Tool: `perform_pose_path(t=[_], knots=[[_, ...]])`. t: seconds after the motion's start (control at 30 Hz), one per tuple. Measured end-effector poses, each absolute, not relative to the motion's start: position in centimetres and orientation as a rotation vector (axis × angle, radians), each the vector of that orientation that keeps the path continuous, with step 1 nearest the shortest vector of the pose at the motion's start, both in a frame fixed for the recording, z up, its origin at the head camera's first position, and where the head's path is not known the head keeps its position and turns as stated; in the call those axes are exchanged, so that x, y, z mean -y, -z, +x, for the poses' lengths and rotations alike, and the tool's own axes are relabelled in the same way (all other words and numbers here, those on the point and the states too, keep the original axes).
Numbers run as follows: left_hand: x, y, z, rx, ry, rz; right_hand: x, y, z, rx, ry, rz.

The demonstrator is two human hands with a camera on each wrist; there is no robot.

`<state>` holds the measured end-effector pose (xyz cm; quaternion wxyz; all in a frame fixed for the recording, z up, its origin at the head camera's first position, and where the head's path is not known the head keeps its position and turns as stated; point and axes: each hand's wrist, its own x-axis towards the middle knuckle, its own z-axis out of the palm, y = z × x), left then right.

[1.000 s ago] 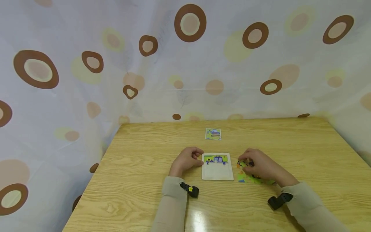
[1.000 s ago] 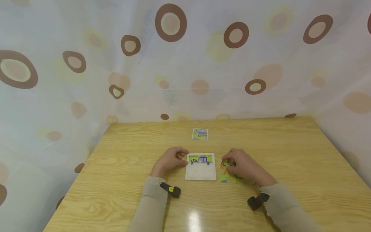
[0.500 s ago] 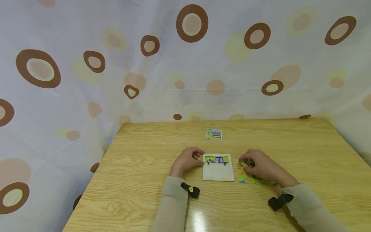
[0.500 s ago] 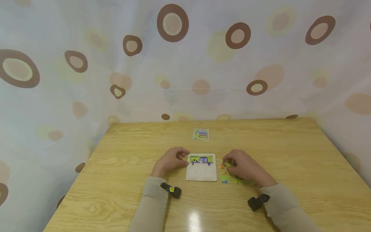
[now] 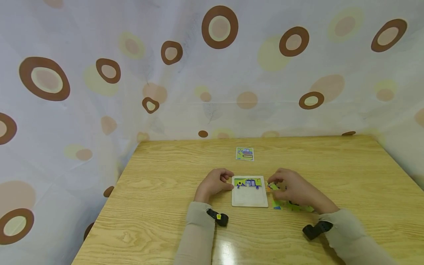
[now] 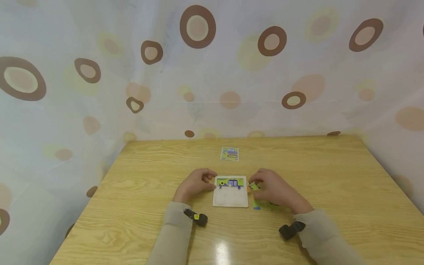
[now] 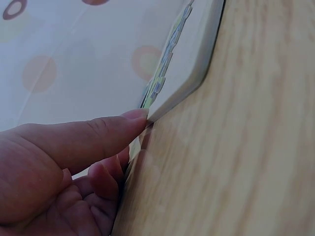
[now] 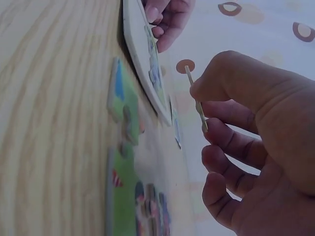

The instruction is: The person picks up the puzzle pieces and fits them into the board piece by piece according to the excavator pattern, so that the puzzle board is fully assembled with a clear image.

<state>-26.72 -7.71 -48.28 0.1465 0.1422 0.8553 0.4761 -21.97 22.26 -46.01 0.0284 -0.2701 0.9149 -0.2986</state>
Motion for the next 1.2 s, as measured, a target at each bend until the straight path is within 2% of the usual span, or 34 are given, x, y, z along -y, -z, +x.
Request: perform_pose_path(t=[0.9, 1.2], knots=[[7.8, 48.2, -26.7, -2.452, -1.381, 0.386, -17.4, 46.2, -22.9, -2.769, 1.065, -1.004], [7.7, 48.1, -26.7, -2.452, -1.373, 0.380, -16.0, 46.4, -23.1, -2.731, 1.084, -0.971]])
